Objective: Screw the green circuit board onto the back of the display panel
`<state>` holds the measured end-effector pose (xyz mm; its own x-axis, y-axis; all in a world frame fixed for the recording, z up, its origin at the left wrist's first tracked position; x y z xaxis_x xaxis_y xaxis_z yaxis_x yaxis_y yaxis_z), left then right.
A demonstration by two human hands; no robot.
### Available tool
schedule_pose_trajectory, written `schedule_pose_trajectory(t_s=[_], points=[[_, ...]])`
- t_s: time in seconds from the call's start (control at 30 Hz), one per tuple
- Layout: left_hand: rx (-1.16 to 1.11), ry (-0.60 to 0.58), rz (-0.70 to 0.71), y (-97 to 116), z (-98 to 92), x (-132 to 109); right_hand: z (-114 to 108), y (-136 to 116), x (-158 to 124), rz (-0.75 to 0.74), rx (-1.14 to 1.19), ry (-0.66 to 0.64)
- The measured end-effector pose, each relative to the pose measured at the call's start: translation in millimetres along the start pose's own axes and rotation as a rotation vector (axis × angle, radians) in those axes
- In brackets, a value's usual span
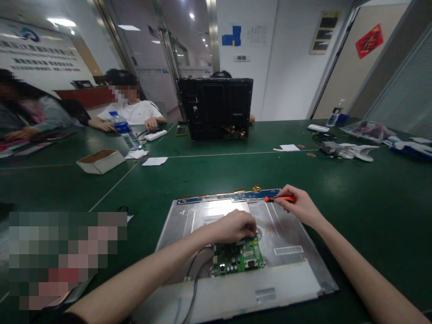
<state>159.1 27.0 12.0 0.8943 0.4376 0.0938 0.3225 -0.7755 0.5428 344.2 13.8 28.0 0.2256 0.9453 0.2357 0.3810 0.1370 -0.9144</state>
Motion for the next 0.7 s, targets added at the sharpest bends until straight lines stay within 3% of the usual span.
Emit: schedule_pose_trajectory(t_s=[0.4, 0.7], points=[[-0.109, 0.013, -0.036, -7.3, 4.7, 4.2, 6.2, 2.5, -2.7, 0.008, 0.049, -0.026], [-0.128, 0.103, -0.051, -7.7, 2.8, 0.0, 5.7, -4.4, -3.9, -0.004, 0.045, -0.013]])
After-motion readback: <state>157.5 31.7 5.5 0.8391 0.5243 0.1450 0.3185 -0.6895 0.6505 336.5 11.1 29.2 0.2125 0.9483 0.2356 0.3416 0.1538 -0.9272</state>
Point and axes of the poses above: each hand's wrist, its own x-axis towards the middle knuckle, its own z-axis out of the palm, y = z × x, the point moved 6 cm from there along x, towards the middle knuckle, and after that the axes turned 9 degrees about y, right-handed, at the moved point
